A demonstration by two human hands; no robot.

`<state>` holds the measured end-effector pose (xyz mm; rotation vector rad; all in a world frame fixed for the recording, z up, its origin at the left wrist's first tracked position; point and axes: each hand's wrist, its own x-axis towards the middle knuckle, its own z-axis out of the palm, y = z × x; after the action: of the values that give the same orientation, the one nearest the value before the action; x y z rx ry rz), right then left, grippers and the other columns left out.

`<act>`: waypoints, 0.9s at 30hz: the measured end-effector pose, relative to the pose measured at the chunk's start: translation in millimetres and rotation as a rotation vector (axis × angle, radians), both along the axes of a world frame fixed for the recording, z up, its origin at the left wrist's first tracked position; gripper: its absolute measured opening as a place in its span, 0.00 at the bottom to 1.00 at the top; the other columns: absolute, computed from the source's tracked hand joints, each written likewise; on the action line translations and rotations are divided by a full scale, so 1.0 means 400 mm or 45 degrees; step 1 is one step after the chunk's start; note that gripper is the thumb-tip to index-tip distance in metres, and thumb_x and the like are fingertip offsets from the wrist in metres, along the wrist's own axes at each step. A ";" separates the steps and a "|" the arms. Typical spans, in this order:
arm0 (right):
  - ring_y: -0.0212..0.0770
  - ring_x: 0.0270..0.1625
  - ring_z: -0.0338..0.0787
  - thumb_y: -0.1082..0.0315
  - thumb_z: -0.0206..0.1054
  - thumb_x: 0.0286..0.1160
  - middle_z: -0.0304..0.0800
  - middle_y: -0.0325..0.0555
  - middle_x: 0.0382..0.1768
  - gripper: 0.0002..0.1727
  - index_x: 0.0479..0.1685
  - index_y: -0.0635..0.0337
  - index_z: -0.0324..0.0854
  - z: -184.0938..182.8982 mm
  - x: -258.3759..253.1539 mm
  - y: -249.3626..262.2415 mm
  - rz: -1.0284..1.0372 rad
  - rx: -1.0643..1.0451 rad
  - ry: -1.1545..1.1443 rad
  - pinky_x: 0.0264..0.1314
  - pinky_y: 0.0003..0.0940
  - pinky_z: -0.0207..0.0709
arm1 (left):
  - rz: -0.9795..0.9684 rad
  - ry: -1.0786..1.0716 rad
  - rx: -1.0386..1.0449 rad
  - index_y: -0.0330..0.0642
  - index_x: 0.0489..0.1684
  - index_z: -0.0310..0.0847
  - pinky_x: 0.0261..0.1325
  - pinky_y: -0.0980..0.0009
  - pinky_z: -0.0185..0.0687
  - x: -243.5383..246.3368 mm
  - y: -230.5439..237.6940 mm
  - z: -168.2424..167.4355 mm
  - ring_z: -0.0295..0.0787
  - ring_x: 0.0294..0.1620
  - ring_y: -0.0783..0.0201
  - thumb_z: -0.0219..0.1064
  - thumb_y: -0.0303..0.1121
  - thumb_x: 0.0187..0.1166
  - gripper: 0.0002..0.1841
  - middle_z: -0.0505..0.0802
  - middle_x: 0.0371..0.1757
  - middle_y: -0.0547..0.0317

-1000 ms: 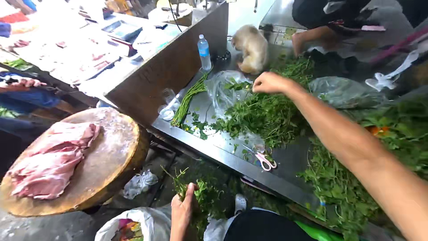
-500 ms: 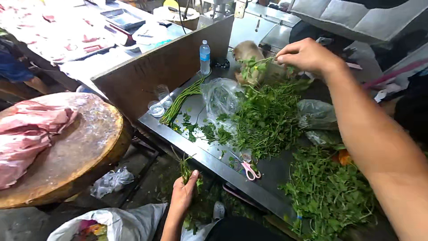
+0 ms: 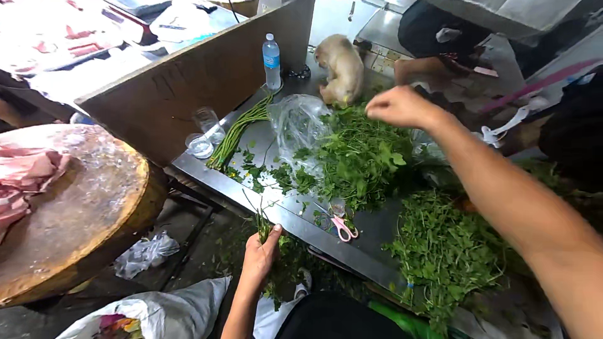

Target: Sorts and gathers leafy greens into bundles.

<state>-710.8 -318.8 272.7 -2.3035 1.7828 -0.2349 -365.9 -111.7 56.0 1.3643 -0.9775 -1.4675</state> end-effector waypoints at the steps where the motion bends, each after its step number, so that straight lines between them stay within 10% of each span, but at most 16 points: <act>1: 0.61 0.58 0.91 0.63 0.64 0.85 0.94 0.58 0.51 0.13 0.52 0.59 0.93 -0.002 -0.004 -0.003 0.021 0.038 0.083 0.64 0.72 0.76 | -0.002 -0.002 -0.005 0.43 0.33 0.88 0.18 0.78 0.69 -0.008 -0.008 0.006 0.68 0.10 0.75 0.58 0.36 0.87 0.15 0.75 0.11 0.72; 7: 0.56 0.55 0.91 0.63 0.66 0.84 0.94 0.55 0.47 0.11 0.47 0.57 0.93 0.050 0.027 0.027 -0.063 -0.038 -0.005 0.61 0.68 0.77 | 0.001 0.071 -0.124 0.40 0.50 0.87 0.22 0.75 0.74 -0.135 -0.126 0.071 0.74 0.16 0.74 0.68 0.34 0.81 0.09 0.85 0.24 0.67; 11: 0.53 0.55 0.91 0.63 0.66 0.84 0.95 0.52 0.47 0.11 0.48 0.54 0.94 0.046 0.051 0.062 -0.011 -0.040 -0.026 0.62 0.66 0.77 | 0.091 0.115 -0.256 0.45 0.80 0.73 0.28 0.68 0.80 -0.227 -0.264 0.091 0.80 0.23 0.66 0.76 0.34 0.74 0.31 0.87 0.33 0.56; 14: 0.50 0.54 0.92 0.62 0.66 0.85 0.95 0.50 0.47 0.11 0.48 0.53 0.94 0.062 0.061 0.088 -0.010 -0.094 -0.085 0.59 0.63 0.78 | -0.095 -0.206 -0.271 0.53 0.95 0.54 0.61 0.53 0.85 -0.240 -0.354 0.095 0.88 0.57 0.55 0.78 0.42 0.74 0.46 0.88 0.67 0.44; 16: 0.48 0.54 0.91 0.62 0.65 0.85 0.95 0.48 0.47 0.11 0.48 0.53 0.93 0.077 0.058 0.105 -0.008 -0.121 -0.112 0.60 0.61 0.78 | -0.208 -0.386 -0.306 0.49 0.93 0.58 0.74 0.45 0.79 -0.238 -0.393 0.094 0.86 0.70 0.49 0.74 0.43 0.79 0.41 0.86 0.72 0.41; 19: 0.46 0.54 0.91 0.63 0.65 0.84 0.94 0.48 0.47 0.10 0.47 0.53 0.93 0.094 0.014 0.119 -0.088 -0.195 -0.181 0.59 0.60 0.78 | -0.232 -0.540 -0.356 0.41 0.63 0.87 0.65 0.46 0.82 -0.210 -0.416 0.087 0.91 0.56 0.52 0.66 0.42 0.86 0.17 0.94 0.53 0.46; 23: 0.49 0.53 0.91 0.64 0.65 0.83 0.92 0.55 0.51 0.12 0.52 0.63 0.89 0.104 -0.129 0.114 -0.339 -0.332 -0.393 0.62 0.58 0.80 | -0.269 -0.630 -0.287 0.37 0.56 0.88 0.62 0.48 0.82 -0.115 -0.417 0.050 0.90 0.52 0.54 0.64 0.40 0.87 0.15 0.93 0.49 0.45; 27: 0.32 0.38 0.87 0.63 0.62 0.86 0.89 0.46 0.43 0.15 0.57 0.65 0.84 0.120 -0.272 0.134 -0.579 -0.426 -0.765 0.47 0.32 0.84 | -0.214 -0.759 -0.153 0.36 0.54 0.86 0.52 0.49 0.81 -0.032 -0.441 0.000 0.86 0.42 0.55 0.60 0.39 0.89 0.15 0.90 0.44 0.46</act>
<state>-819.4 -265.3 320.6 -1.6785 1.9836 -1.2329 -378.6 -288.2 56.0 1.7022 -1.5597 -1.1062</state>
